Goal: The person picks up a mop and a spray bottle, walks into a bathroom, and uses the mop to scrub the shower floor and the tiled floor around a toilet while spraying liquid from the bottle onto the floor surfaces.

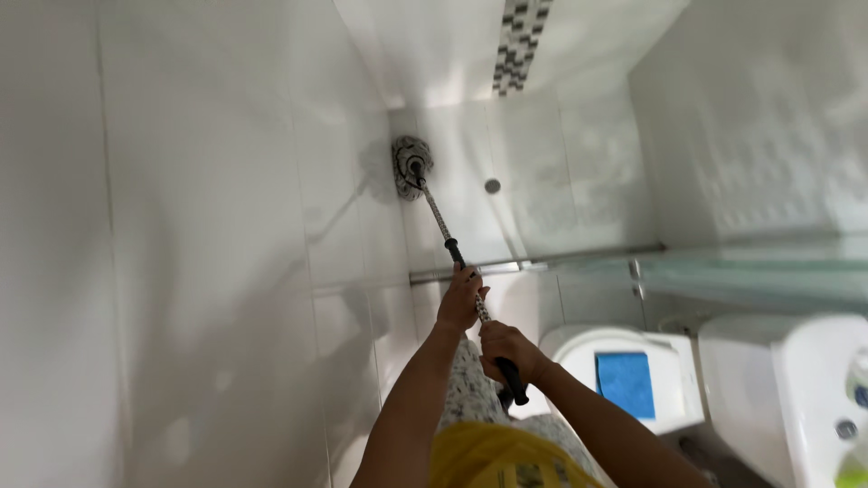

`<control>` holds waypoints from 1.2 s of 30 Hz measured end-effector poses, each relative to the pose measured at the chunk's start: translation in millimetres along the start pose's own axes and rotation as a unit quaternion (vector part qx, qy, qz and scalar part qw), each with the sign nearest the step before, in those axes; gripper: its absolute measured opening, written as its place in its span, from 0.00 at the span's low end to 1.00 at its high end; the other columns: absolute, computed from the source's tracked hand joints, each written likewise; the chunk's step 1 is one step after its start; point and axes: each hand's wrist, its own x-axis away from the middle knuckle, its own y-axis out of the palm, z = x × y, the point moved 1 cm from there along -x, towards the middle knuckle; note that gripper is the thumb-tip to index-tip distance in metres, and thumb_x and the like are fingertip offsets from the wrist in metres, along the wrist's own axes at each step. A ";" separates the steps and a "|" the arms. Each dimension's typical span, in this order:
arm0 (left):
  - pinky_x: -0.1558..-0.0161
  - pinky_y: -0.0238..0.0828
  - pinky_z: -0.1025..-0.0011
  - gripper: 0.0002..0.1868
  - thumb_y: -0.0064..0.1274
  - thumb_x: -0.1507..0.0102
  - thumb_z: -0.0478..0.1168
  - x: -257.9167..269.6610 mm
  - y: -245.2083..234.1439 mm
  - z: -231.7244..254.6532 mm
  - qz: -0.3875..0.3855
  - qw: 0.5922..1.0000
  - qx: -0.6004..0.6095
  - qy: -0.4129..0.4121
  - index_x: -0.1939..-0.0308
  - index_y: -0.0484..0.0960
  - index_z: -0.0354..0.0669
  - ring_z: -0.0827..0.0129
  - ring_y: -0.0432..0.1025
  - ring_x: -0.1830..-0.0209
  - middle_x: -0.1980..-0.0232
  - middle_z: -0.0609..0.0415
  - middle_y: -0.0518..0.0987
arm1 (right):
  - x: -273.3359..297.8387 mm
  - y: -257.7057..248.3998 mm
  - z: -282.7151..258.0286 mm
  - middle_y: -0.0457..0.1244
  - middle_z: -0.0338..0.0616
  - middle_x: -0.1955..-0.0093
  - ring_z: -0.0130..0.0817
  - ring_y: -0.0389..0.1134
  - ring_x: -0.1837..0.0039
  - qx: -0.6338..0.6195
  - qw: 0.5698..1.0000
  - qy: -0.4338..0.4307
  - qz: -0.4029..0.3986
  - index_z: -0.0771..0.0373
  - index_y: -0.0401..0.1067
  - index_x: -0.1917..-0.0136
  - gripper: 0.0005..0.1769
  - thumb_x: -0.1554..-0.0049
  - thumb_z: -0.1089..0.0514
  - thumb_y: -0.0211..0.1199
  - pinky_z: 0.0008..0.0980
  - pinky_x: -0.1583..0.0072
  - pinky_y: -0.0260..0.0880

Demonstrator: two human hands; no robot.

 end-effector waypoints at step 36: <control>0.33 0.62 0.53 0.12 0.59 0.37 0.33 -377.9 -8.2 103.5 -0.087 0.924 0.266 0.259 0.72 0.72 0.38 0.53 0.70 0.48 0.55 0.48 0.75 | -208.3 -205.8 63.8 0.56 0.42 0.66 0.30 0.59 0.62 0.085 0.893 0.132 0.421 0.63 0.50 0.66 0.19 0.41 0.77 0.53 0.33 0.50 0.66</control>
